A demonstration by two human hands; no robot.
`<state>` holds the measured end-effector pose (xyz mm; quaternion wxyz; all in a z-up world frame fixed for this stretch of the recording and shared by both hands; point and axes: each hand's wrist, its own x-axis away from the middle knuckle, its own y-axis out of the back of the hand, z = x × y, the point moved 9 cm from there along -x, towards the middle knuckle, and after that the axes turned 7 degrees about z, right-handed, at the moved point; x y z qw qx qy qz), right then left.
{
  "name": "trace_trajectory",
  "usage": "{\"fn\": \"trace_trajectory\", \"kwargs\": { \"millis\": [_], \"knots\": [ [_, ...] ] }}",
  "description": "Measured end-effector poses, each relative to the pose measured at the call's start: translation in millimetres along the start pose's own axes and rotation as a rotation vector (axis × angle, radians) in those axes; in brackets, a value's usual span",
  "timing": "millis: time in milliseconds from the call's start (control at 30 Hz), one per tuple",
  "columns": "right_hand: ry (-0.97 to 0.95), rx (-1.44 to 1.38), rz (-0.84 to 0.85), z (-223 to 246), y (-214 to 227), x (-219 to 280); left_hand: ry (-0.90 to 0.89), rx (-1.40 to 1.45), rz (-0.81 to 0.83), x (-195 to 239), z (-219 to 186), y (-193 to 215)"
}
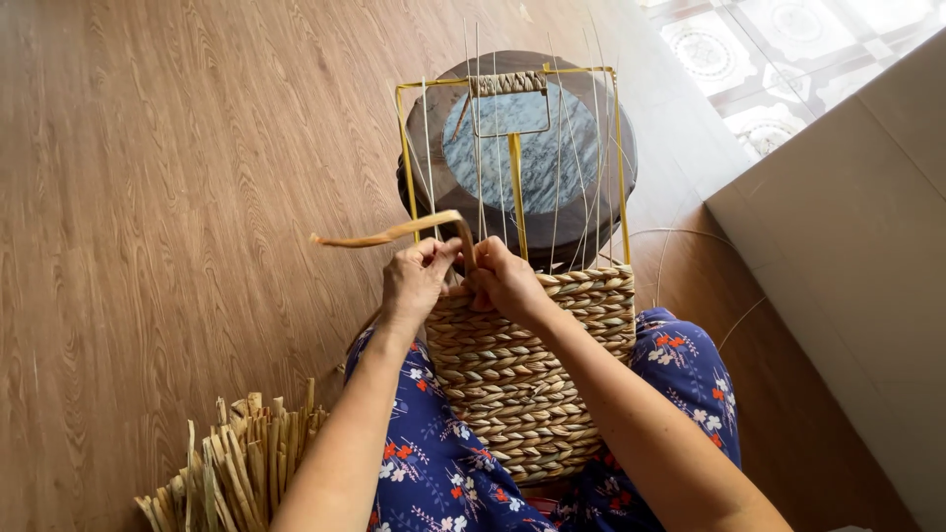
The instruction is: The person sits on the floor with a woven basket body on their lap and weaves thin flexible strips around a metal frame at the basket's top rim, threading and tightening each strip by hand to form the rim. They work one strip at a time, bending and tucking the ends into the weave.
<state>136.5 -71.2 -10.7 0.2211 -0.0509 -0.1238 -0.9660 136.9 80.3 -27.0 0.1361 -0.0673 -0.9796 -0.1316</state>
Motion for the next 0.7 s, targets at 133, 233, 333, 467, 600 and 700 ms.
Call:
{"fn": "trace_trajectory", "kwargs": {
  "millis": [133, 233, 333, 467, 600, 700],
  "knots": [
    [-0.108, -0.004, -0.011, -31, -1, -19, -0.262, -0.232, -0.301, 33, -32, 21],
    [0.179, 0.616, -0.128, -4, -7, -20, -0.316, 0.195, -0.102, 64, -54, 16],
    [0.013, 0.713, 0.003, 5, -15, -7, -0.364, 0.102, -0.055, 71, -47, 16],
    [0.136, 0.425, 0.036, 16, -16, 1, -0.137, -0.536, -0.193, 60, -6, 39],
    [-0.048, 0.480, -0.130, 16, -11, 3, 0.108, -0.668, -0.057, 67, -4, 49],
    [0.051, 0.483, -0.099, 17, -11, -3, -0.123, -0.793, -0.143, 81, -54, 40]
  ]
}}
